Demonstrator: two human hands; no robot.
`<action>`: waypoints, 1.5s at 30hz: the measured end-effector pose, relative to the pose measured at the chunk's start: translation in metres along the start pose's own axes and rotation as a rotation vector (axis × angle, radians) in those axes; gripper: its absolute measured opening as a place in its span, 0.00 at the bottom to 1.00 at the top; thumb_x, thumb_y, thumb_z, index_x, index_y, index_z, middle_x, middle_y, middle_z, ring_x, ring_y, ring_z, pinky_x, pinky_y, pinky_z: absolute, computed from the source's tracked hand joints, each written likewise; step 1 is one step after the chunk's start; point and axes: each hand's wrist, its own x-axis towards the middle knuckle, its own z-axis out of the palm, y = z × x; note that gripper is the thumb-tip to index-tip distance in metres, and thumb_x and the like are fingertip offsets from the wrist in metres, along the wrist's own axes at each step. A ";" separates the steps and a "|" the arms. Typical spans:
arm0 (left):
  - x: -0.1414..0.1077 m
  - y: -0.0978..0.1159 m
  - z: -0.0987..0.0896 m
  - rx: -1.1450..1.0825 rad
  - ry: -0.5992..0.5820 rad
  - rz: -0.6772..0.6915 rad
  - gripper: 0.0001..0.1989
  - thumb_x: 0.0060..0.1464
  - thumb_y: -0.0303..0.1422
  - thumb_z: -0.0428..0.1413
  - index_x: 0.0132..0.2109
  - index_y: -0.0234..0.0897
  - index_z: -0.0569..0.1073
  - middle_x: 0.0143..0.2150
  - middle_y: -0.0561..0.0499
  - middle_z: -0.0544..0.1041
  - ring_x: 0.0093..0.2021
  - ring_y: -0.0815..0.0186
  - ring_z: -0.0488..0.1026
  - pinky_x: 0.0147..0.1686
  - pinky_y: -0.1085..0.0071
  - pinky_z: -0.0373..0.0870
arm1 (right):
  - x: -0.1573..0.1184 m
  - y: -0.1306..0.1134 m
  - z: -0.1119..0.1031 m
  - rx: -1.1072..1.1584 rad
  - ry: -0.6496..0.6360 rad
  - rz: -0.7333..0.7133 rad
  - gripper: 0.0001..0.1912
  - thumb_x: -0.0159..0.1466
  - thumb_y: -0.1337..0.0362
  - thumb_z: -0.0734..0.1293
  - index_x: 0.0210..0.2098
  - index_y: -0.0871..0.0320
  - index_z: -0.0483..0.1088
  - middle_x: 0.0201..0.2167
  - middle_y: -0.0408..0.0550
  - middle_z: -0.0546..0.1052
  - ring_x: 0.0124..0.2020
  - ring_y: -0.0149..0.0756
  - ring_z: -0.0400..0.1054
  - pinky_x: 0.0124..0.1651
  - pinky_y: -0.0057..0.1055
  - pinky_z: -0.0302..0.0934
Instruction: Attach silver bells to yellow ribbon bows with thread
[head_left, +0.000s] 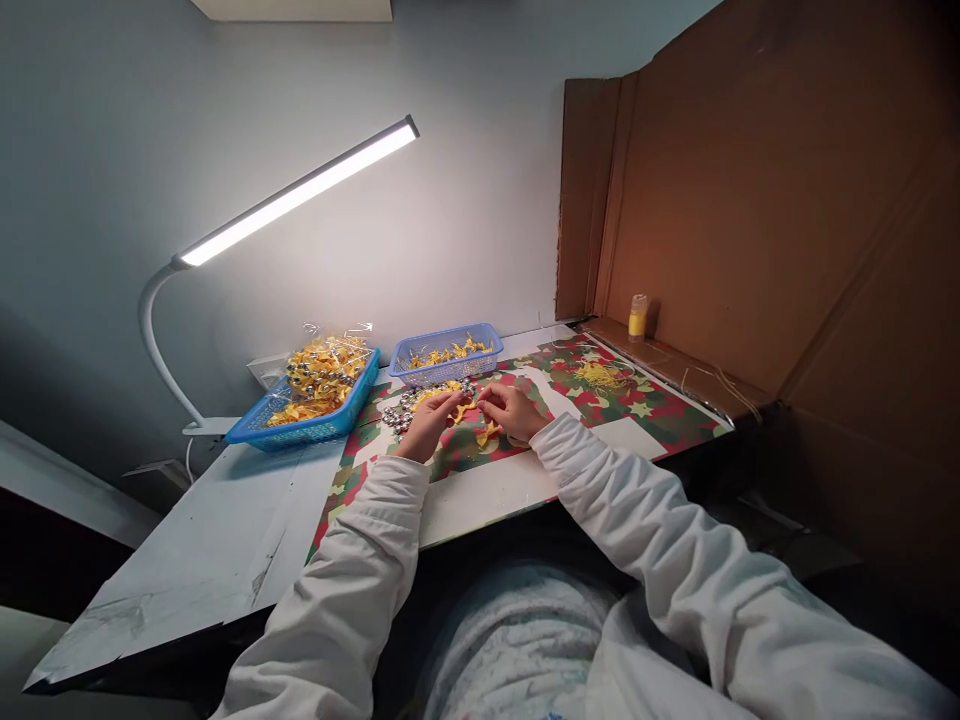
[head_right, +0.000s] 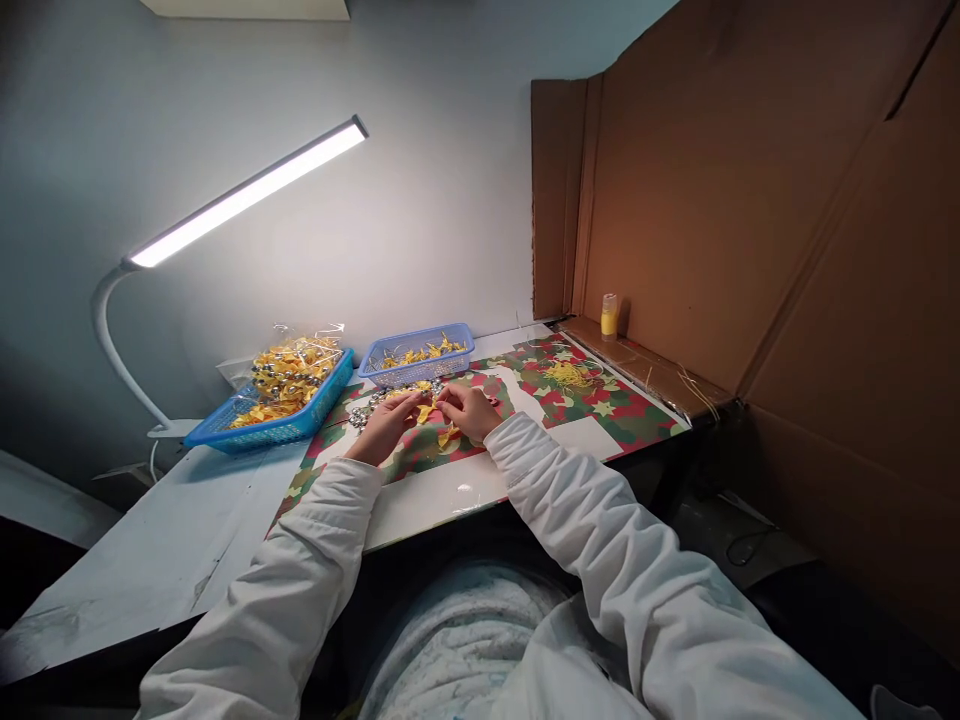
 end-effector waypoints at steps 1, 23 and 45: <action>-0.001 0.000 0.002 -0.029 -0.023 -0.024 0.26 0.37 0.53 0.62 0.36 0.34 0.79 0.34 0.46 0.79 0.27 0.71 0.65 0.26 0.74 0.59 | 0.000 0.001 0.001 -0.009 -0.004 -0.011 0.09 0.59 0.56 0.64 0.29 0.55 0.64 0.18 0.39 0.69 0.20 0.31 0.63 0.27 0.29 0.59; -0.002 -0.003 0.004 -0.182 -0.067 -0.160 0.23 0.35 0.49 0.64 0.33 0.34 0.78 0.29 0.51 0.74 0.24 0.75 0.62 0.23 0.77 0.56 | -0.001 0.003 -0.001 -0.127 -0.022 -0.036 0.10 0.60 0.57 0.64 0.29 0.57 0.67 0.21 0.42 0.71 0.23 0.32 0.65 0.29 0.29 0.60; -0.002 -0.005 0.007 0.020 0.062 0.239 0.17 0.39 0.42 0.65 0.36 0.36 0.80 0.30 0.50 0.77 0.28 0.68 0.68 0.28 0.72 0.64 | 0.001 0.008 -0.001 -0.062 -0.007 -0.018 0.12 0.59 0.55 0.64 0.29 0.57 0.66 0.21 0.41 0.70 0.23 0.31 0.65 0.29 0.29 0.60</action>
